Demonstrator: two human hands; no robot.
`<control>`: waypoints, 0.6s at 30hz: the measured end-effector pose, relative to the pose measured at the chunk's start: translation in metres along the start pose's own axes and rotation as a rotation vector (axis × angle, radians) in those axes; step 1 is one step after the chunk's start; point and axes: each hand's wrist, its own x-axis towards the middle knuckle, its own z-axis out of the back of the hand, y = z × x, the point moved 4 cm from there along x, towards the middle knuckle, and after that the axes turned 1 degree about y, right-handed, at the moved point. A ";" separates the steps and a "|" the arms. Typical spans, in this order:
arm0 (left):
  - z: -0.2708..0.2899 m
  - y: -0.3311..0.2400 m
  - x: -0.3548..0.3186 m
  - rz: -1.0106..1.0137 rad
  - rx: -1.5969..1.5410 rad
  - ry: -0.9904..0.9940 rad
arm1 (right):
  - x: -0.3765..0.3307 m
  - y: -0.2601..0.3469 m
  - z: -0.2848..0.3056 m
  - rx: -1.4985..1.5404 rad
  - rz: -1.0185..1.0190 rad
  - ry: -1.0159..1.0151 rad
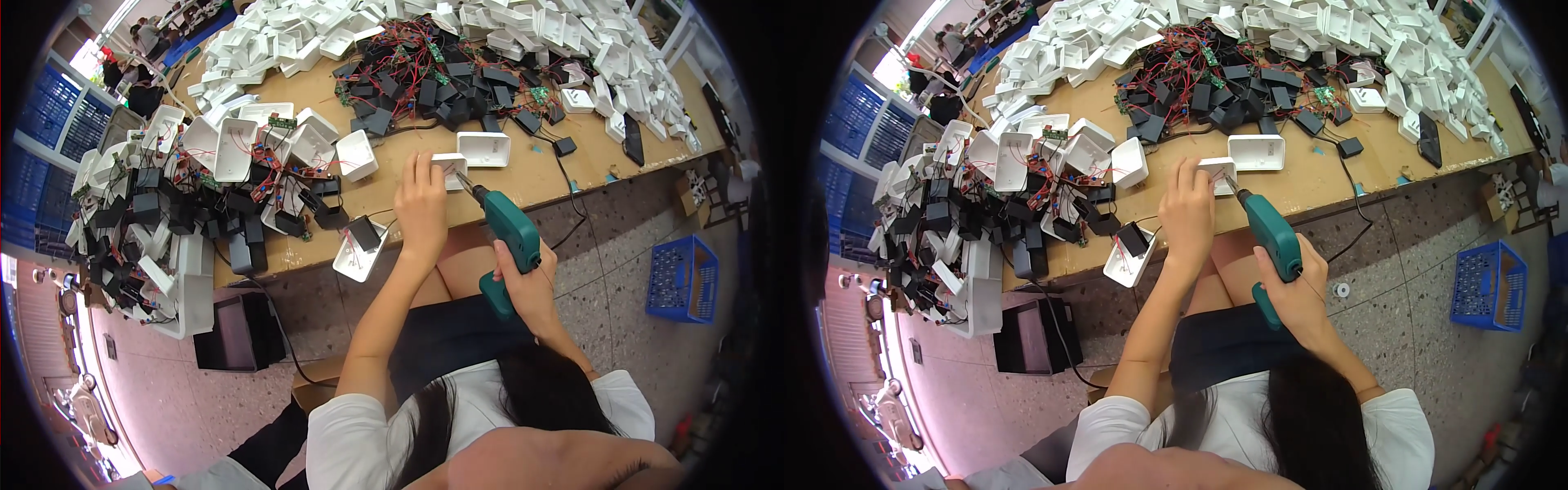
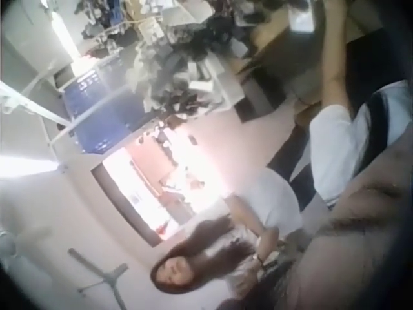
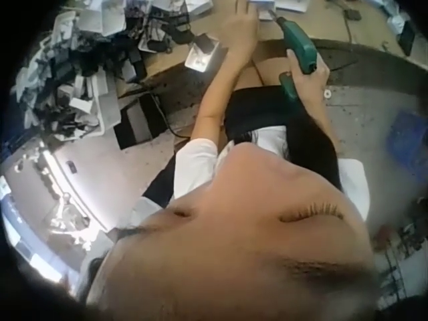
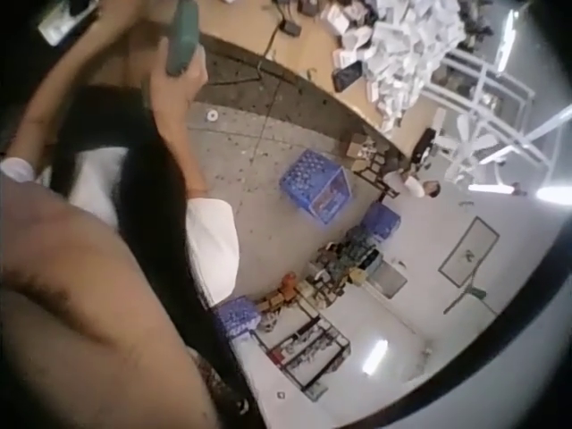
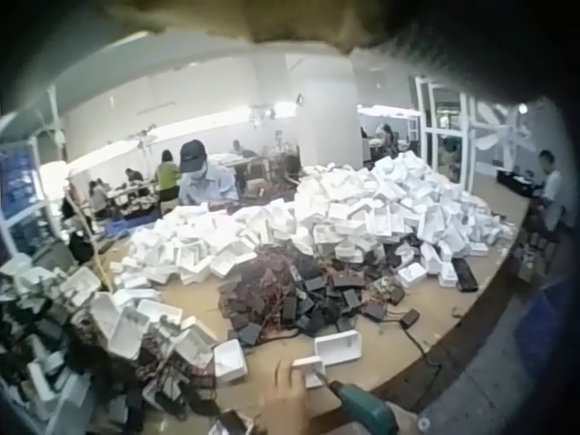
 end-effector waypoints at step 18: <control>0.012 0.017 -0.002 0.016 -0.069 -0.021 | -0.002 0.008 -0.019 0.003 -0.046 0.005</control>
